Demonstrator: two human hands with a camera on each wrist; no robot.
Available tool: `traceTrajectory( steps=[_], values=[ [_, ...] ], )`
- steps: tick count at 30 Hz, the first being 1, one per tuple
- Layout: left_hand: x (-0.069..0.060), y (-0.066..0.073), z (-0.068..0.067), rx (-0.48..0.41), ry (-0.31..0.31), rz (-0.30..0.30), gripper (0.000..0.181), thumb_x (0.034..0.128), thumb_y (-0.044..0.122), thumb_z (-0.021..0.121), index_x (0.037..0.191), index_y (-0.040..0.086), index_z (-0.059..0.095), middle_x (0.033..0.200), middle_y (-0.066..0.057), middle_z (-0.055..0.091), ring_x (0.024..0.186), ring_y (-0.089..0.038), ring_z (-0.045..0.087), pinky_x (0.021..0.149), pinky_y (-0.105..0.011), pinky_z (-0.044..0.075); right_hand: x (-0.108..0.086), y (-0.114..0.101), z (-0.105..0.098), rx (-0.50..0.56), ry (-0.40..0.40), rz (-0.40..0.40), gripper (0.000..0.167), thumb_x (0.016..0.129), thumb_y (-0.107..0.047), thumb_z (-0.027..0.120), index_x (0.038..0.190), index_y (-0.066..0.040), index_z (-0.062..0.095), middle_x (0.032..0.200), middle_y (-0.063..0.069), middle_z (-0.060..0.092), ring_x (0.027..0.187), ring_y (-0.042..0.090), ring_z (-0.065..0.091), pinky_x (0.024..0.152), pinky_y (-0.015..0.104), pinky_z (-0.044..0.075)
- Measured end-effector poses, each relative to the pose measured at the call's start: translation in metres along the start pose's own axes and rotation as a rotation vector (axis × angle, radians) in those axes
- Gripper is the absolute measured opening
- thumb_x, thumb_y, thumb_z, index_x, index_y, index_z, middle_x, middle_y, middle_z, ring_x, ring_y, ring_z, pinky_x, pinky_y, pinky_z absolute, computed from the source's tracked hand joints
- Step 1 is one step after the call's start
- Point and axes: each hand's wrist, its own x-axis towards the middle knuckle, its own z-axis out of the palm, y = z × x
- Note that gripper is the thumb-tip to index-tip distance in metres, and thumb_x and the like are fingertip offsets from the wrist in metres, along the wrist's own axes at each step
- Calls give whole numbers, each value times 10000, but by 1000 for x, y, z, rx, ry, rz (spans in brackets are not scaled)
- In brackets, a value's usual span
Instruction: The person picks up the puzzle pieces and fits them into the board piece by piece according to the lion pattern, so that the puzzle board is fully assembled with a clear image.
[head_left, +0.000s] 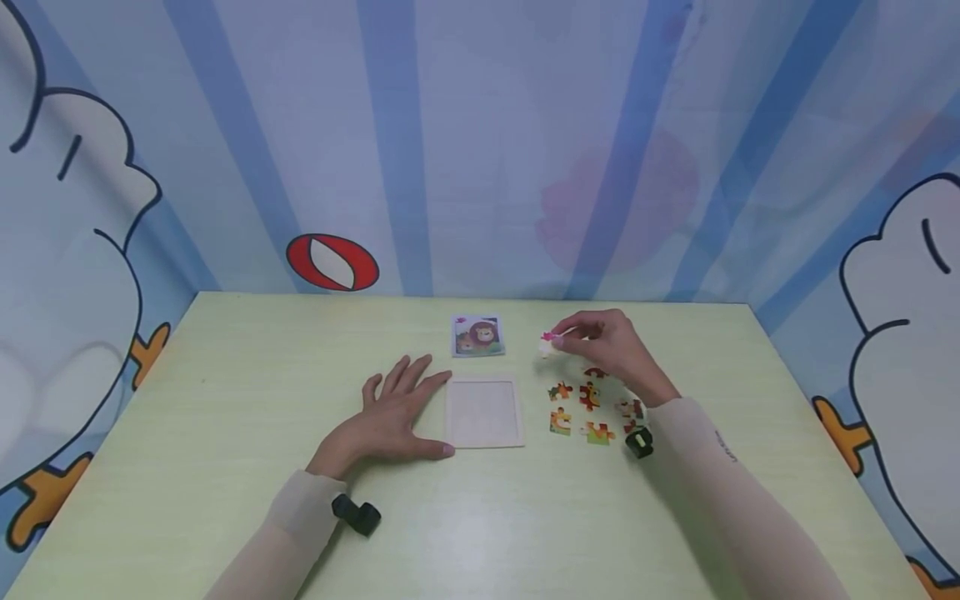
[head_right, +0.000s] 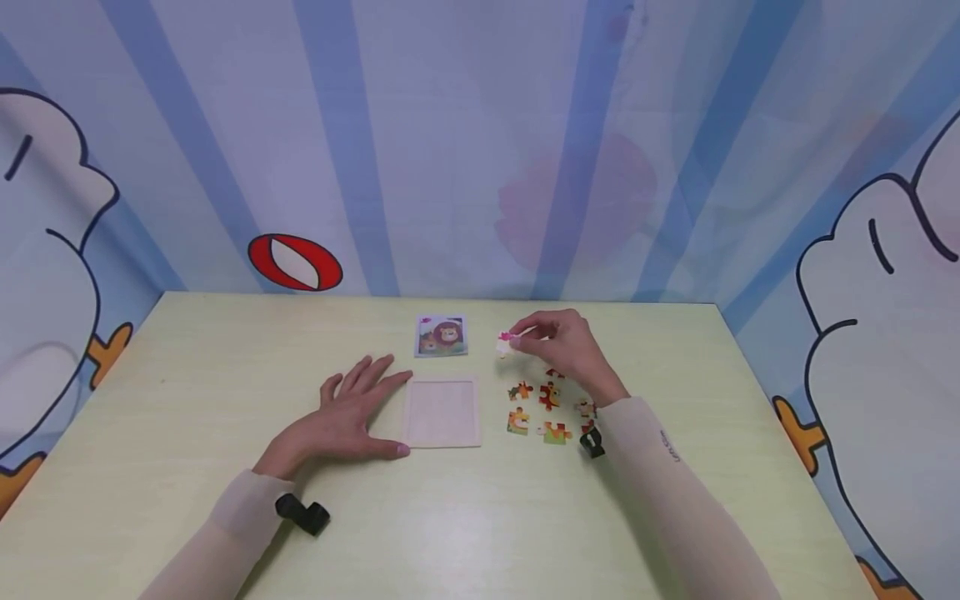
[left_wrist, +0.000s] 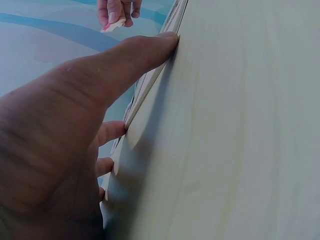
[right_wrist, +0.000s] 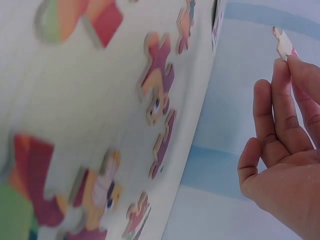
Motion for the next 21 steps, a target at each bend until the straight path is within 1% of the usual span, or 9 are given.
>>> traceTrajectory(
  steps=[3,6,8,12,14,16,19,21],
  values=[
    [0,1,-1,4,-3,-3,1081,840,634,822,1708,263,297,1833,-111,94,1695,-439,8,1260,-783,51,0,-1,2,23,-1,1,244,954,-367,832,1144,-215,818,1083,125,801,878,439,598,523,312,420],
    [1,1,-1,1,-4,-2,1090,834,628,829,1708,255,296,1832,-117,94,1694,-443,5,1258,-787,50,0,-4,6,59,-3,0,246,950,-348,839,1144,-197,821,1043,56,807,899,429,606,549,302,414],
    [1,0,-1,-2,1,2,1094,828,626,833,1706,248,300,1829,-125,100,1691,-449,11,1253,-791,52,1,-6,9,90,-5,1,239,948,-322,843,1140,-181,823,1008,26,807,870,406,593,555,297,405],
    [0,-1,0,-20,13,13,1097,818,619,839,1700,232,314,1822,-144,115,1682,-465,25,1239,-801,52,3,-9,16,129,-17,16,228,947,-298,845,1135,-171,824,975,-26,799,764,276,536,562,291,376],
    [0,-1,0,-22,12,11,1094,819,623,836,1700,237,315,1824,-138,113,1685,-461,23,1242,-798,50,4,-11,19,136,-25,22,223,945,-300,846,1132,-180,826,992,-35,793,765,242,524,591,300,394],
    [0,-1,0,-15,8,6,1084,827,627,830,1702,248,314,1828,-127,108,1690,-450,19,1248,-792,51,4,-12,23,143,-35,21,221,945,-299,847,1134,-186,828,1030,-26,794,809,272,568,652,334,440],
    [0,0,-1,-7,7,0,1078,832,636,823,1702,256,314,1830,-118,105,1694,-442,19,1253,-788,53,5,-14,27,155,-47,5,216,947,-293,845,1137,-191,830,1104,-3,807,981,384,670,794,410,521],
    [0,1,-1,-7,8,1,1074,832,638,822,1701,258,317,1829,-118,110,1693,-444,23,1253,-790,57,6,-15,30,161,-59,-8,224,952,-292,840,1148,-183,828,1114,19,816,1049,436,695,845,444,541]
  ],
)
